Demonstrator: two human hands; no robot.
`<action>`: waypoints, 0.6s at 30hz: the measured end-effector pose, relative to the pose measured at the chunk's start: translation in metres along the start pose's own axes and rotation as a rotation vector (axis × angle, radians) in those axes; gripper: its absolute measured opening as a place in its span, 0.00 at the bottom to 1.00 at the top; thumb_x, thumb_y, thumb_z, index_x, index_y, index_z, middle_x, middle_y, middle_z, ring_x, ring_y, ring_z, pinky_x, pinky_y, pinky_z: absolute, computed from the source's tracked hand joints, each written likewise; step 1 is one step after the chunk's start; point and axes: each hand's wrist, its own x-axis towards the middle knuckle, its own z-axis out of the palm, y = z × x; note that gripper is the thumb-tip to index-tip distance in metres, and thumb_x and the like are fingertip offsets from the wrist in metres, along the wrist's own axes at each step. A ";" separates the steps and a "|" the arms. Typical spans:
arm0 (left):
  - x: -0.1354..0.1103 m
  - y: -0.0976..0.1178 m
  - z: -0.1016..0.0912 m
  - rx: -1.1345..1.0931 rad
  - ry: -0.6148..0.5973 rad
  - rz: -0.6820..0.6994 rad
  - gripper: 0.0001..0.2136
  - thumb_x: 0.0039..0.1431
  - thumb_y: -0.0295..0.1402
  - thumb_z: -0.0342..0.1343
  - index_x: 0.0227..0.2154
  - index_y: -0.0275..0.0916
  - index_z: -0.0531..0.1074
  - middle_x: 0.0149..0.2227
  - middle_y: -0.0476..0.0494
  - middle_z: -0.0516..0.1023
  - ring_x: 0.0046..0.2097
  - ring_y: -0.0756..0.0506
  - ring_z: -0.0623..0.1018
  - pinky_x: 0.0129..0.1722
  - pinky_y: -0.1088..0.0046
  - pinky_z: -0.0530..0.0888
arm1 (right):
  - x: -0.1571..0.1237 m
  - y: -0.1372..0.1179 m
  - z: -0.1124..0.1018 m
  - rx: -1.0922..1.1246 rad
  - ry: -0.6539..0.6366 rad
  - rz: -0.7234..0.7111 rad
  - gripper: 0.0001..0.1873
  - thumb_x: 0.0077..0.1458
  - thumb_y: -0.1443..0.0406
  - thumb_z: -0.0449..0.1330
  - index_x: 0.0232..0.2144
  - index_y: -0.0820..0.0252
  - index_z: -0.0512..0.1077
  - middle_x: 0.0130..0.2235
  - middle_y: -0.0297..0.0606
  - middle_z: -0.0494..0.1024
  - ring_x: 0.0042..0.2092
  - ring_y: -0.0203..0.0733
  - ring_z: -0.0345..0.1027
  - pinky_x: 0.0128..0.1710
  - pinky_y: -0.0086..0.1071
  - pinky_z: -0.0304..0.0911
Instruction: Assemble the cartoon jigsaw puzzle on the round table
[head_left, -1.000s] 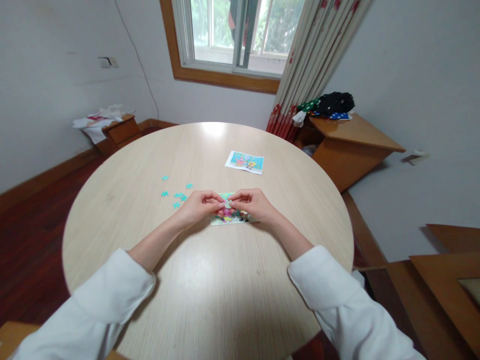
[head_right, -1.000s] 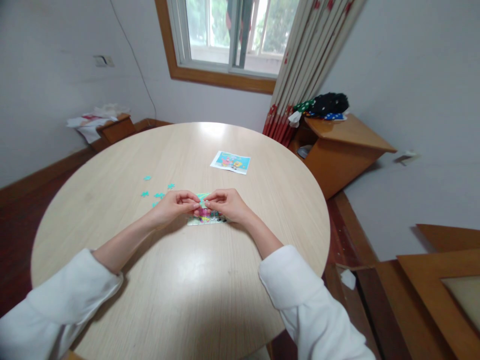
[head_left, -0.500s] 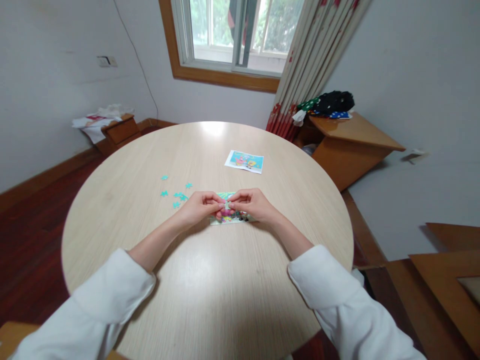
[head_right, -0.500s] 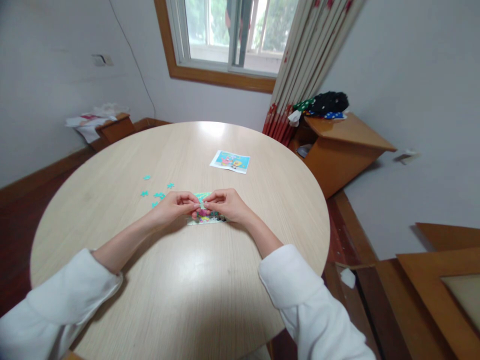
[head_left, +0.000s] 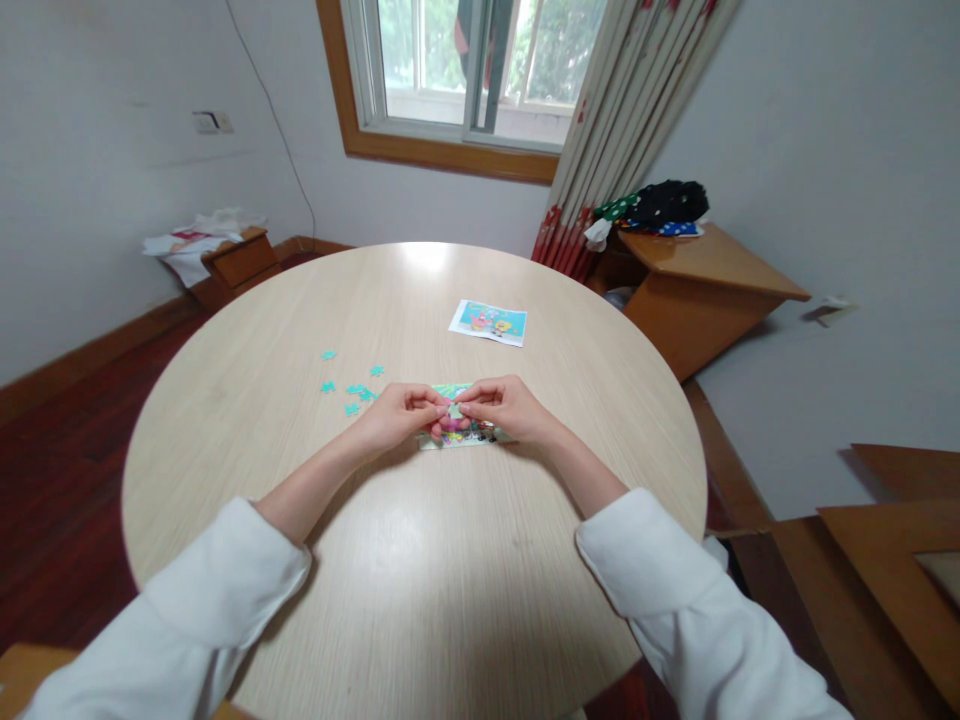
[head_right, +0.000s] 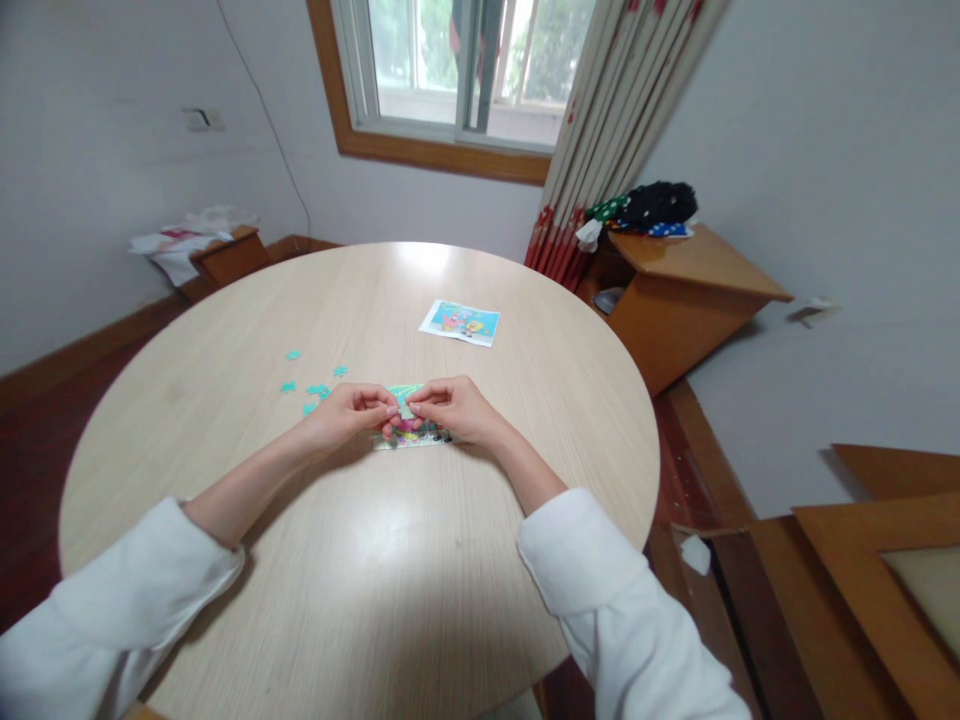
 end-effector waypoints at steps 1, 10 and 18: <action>0.000 0.000 0.000 0.002 -0.002 0.002 0.13 0.43 0.39 0.64 0.24 0.33 0.71 0.21 0.47 0.74 0.23 0.51 0.73 0.31 0.70 0.72 | 0.000 0.000 0.000 -0.003 0.000 -0.002 0.20 0.33 0.56 0.72 0.27 0.65 0.76 0.25 0.37 0.77 0.28 0.35 0.70 0.32 0.31 0.64; 0.005 -0.010 -0.004 0.228 0.127 0.164 0.09 0.47 0.37 0.59 0.25 0.35 0.72 0.23 0.47 0.75 0.25 0.50 0.73 0.29 0.71 0.70 | -0.006 -0.010 -0.018 -0.052 0.042 -0.007 0.15 0.37 0.59 0.70 0.26 0.64 0.75 0.22 0.33 0.75 0.25 0.34 0.68 0.28 0.30 0.63; 0.002 -0.017 -0.009 0.705 0.085 0.479 0.11 0.55 0.38 0.55 0.36 0.38 0.77 0.44 0.37 0.76 0.46 0.43 0.76 0.50 0.61 0.70 | -0.018 -0.028 -0.068 -0.277 -0.056 0.155 0.13 0.38 0.61 0.69 0.25 0.65 0.74 0.23 0.37 0.77 0.25 0.32 0.68 0.27 0.28 0.61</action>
